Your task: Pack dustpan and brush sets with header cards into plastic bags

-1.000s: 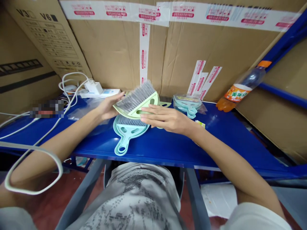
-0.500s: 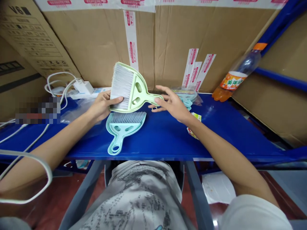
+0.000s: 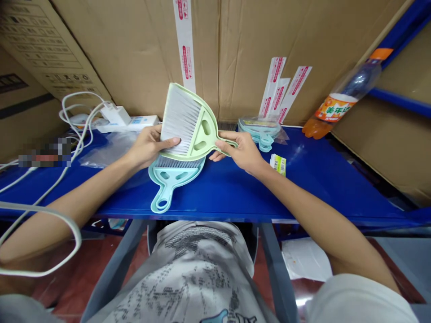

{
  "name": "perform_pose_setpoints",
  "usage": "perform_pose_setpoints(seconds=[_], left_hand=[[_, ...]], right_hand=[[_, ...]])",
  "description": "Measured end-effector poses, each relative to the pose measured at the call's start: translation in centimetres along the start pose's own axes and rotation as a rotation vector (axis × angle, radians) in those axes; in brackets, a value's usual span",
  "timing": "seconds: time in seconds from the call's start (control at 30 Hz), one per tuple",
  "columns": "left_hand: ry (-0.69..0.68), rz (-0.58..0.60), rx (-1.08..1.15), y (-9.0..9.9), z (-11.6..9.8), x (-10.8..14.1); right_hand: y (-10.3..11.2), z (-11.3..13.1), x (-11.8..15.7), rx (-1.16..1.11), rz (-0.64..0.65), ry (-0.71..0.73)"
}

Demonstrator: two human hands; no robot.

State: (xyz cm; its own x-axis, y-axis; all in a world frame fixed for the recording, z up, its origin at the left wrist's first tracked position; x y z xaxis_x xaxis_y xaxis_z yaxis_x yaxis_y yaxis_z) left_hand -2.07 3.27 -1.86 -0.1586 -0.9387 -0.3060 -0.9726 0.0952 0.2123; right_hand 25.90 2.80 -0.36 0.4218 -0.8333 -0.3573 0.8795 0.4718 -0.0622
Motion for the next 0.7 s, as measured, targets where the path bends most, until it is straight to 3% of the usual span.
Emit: perform_pose_setpoints(seconds=[0.27,0.53,0.7], left_hand=[[-0.026,-0.029,0.005,0.3,-0.7,-0.1],[-0.050,-0.065,-0.005,1.0,-0.8,-0.4],[0.020,0.068,0.028,0.9,-1.2,-0.1]], right_hand=[[-0.2,0.0,0.0,-0.060,-0.034,-0.072],[0.2,-0.2,-0.1,-0.165,0.022,-0.152],[1.2,0.3,-0.2,-0.122,-0.054,-0.135]])
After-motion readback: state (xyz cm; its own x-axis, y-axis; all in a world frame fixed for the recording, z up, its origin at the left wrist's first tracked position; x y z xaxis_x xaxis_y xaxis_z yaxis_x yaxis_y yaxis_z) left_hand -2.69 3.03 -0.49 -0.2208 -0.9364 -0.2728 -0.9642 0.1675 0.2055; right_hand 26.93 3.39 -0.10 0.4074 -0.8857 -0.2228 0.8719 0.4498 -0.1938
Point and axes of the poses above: each hand's wrist, its own x-axis away from the middle knuckle, its own y-axis out of the back of the hand, z = x × y, the point moved 2 cm from there along -x, towards the middle knuckle, and after that the axes turned 14 degrees about -x, right-handed, at the moved point
